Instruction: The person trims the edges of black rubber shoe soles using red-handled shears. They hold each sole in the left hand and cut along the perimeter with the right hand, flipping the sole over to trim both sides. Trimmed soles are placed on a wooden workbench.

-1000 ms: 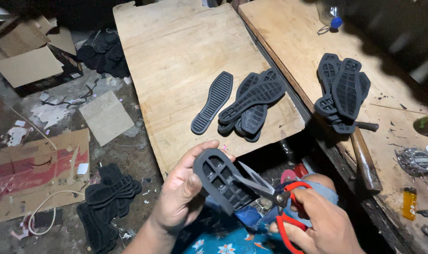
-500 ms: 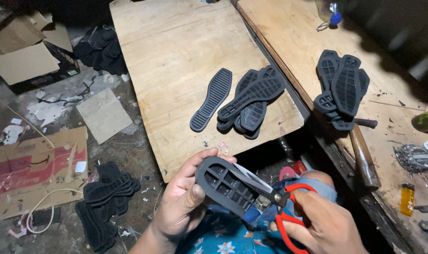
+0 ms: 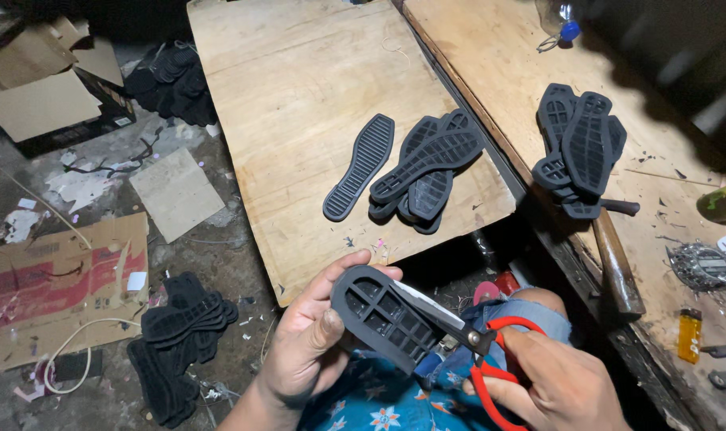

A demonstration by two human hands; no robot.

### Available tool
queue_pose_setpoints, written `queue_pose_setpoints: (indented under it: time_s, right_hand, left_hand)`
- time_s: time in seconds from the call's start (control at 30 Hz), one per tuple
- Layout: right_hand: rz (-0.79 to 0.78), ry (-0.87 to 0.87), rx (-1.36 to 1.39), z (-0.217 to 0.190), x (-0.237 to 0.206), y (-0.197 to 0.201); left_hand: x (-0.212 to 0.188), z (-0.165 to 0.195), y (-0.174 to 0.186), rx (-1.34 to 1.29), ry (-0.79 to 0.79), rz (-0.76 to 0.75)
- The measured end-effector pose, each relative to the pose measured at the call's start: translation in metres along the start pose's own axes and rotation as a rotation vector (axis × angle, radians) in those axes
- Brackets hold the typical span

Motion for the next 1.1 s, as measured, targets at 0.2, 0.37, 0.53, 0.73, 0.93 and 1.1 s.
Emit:
queue_pose_setpoints:
  time_s: [0.2, 0.37, 0.53, 0.73, 0.93, 1.1]
  right_hand:
    - [0.033, 0.009, 0.002, -0.005, -0.005, 0.003]
    - [-0.001, -0.009, -0.016, 0.001, -0.007, 0.0]
    - [-0.029, -0.073, -0.034, 0.004, -0.009, 0.0]
    - [0.008, -0.032, -0.025, -0.001, -0.006, 0.003]
    - [-0.037, -0.035, -0.038, 0.008, -0.012, -0.004]
    - [0.023, 0.013, -0.041, -0.006, -0.003, 0.004]
  left_hand:
    - [-0.001, -0.003, -0.004, 0.012, 0.023, -0.034]
    - [-0.003, -0.004, -0.006, -0.012, 0.019, -0.034]
    - [-0.003, -0.005, -0.005, -0.029, 0.034, -0.025]
    - [-0.002, -0.006, -0.007, 0.042, 0.044, -0.038]
    - [-0.003, -0.006, -0.007, 0.061, 0.045, -0.05]
    - [-0.002, -0.007, -0.003, 0.092, 0.064, -0.052]
Point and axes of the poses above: each hand's wrist, its own x-axis towards the middle knuckle, its own y-axis out of the back of the hand, z = x × y, the point moved 6 cm from there along x, towards the middle knuckle, and after that the axes turned 1 degree about y, right-handed, at the moved point
